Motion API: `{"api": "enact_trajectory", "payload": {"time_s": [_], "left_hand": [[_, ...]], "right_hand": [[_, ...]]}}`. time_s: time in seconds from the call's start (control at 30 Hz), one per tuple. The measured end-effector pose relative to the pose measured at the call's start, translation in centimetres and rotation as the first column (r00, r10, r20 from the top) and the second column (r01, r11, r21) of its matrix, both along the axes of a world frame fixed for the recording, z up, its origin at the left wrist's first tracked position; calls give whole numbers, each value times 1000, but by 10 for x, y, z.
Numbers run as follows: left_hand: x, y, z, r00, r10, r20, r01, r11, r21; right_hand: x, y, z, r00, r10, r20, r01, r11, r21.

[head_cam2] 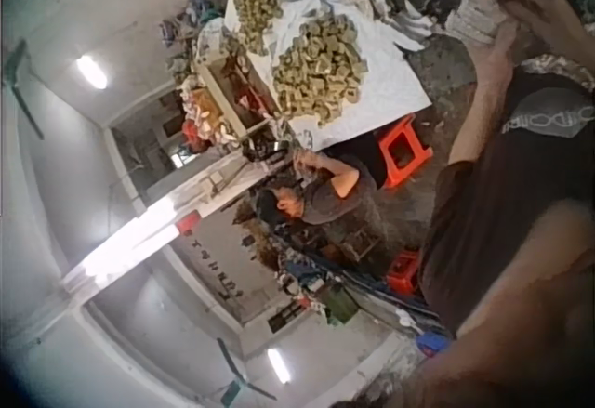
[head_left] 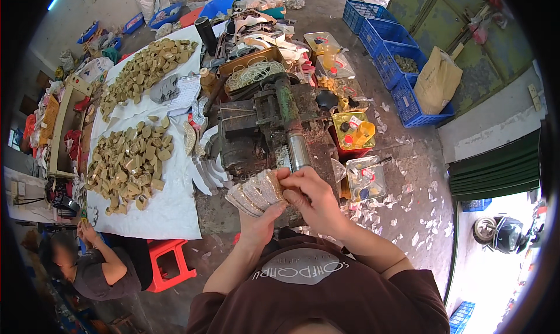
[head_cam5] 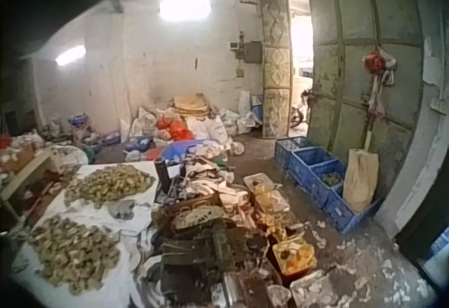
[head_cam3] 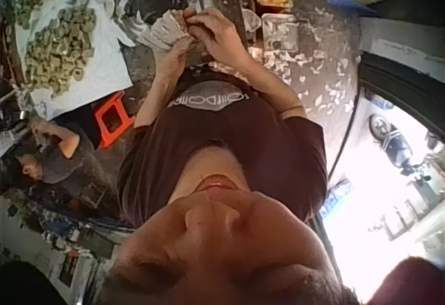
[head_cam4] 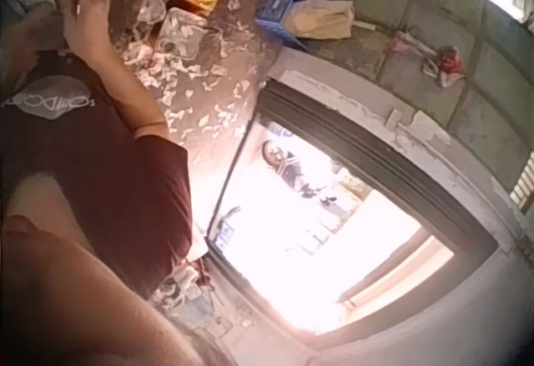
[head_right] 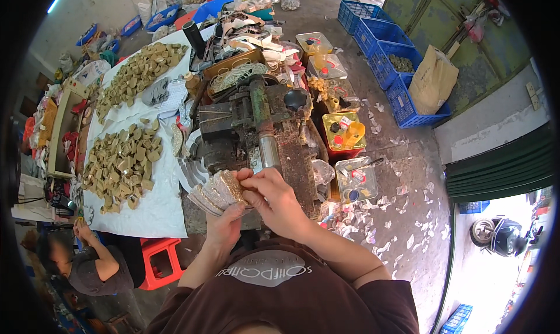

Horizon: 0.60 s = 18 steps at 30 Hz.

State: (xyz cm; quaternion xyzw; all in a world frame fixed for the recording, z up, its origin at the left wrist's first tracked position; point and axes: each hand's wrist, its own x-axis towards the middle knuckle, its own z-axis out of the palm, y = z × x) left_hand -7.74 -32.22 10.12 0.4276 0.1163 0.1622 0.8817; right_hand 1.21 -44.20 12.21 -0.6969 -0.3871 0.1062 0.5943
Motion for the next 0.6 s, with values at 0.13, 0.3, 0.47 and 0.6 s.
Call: {"api": "enact_trajectory", "payload": {"time_s": [0.13, 0.3, 0.47, 0.6], "left_hand": [[1, -1, 1, 1000, -15, -8, 15, 1000, 27], [0, -2, 3, 999, -14, -39, 15, 999, 33], [-4, -3, -4, 996, 80, -32, -80, 997, -4], [-4, -3, -2, 990, 137, -43, -136, 990, 23]], "right_hand": [[12, 0, 4, 980, 80, -180, -87, 996, -33], [17, 3, 2, 950, 124, -286, -112, 992, 58], [13, 5, 5, 999, 11, -44, -10, 1000, 16], [10, 6, 2, 999, -19, 44, 18, 999, 38]]}}
